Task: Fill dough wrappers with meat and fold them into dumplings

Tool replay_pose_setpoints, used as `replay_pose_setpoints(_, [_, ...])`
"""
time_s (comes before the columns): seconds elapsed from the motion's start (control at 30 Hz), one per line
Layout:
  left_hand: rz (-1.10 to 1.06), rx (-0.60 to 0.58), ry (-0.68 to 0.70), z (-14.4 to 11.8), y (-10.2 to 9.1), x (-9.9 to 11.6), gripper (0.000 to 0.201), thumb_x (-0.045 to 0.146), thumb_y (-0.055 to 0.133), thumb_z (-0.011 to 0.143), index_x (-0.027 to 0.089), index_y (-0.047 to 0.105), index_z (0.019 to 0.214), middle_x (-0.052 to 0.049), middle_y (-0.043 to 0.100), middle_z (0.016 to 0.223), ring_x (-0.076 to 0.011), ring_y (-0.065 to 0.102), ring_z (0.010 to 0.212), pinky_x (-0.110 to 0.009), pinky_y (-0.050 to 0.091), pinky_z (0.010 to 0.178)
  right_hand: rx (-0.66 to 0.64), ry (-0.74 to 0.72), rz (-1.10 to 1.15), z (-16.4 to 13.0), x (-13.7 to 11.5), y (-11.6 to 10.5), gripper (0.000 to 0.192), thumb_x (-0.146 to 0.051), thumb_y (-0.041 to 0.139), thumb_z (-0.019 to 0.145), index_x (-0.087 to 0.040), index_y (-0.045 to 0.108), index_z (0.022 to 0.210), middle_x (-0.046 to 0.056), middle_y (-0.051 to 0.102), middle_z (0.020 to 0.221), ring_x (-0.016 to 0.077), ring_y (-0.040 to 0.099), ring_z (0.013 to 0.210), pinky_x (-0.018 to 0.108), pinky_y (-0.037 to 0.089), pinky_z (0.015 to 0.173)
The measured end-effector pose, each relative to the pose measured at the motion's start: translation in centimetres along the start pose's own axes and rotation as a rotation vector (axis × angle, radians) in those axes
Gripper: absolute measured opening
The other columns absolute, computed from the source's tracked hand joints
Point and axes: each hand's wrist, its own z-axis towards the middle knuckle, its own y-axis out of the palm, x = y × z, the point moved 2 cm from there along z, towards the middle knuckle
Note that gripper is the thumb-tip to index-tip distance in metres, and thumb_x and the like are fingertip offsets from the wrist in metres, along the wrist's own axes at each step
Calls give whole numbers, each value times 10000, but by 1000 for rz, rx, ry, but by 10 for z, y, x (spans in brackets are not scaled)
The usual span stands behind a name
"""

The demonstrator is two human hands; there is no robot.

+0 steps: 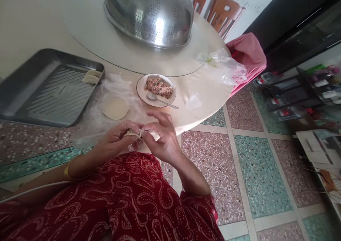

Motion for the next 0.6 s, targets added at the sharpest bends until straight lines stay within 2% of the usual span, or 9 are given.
replay_pose_setpoints(0.2, [-17, 30, 7, 0, -3, -4, 124, 303, 585, 904, 194, 529, 881, 11, 615, 814, -93, 591, 668, -227, 507, 609, -32, 0, 3, 4, -7, 1, 97, -177, 619, 847, -252, 671, 880, 38, 641, 1191, 228, 559, 1156, 480, 542, 917])
replay_pose_setpoints(0.43, [-63, 80, 11, 1, -2, -5, 143, 260, 599, 878, 204, 469, 891, 42, 595, 747, -82, 583, 623, -200, 489, 550, -12, -100, -10, 6, -15, 3, 201, -113, 563, 863, -254, 674, 954, 27, 667, 1123, 208, 582, 1149, 467, 515, 971])
replay_pose_setpoints(0.6, [-82, 95, 5, 2, 0, -3, 164, 211, 594, 863, 207, 443, 925, 58, 592, 723, -73, 585, 598, -190, 492, 543, -39, -102, -63, 5, -16, 4, 219, -123, 540, 879, -251, 681, 987, 38, 647, 1202, 221, 561, 1182, 483, 512, 971])
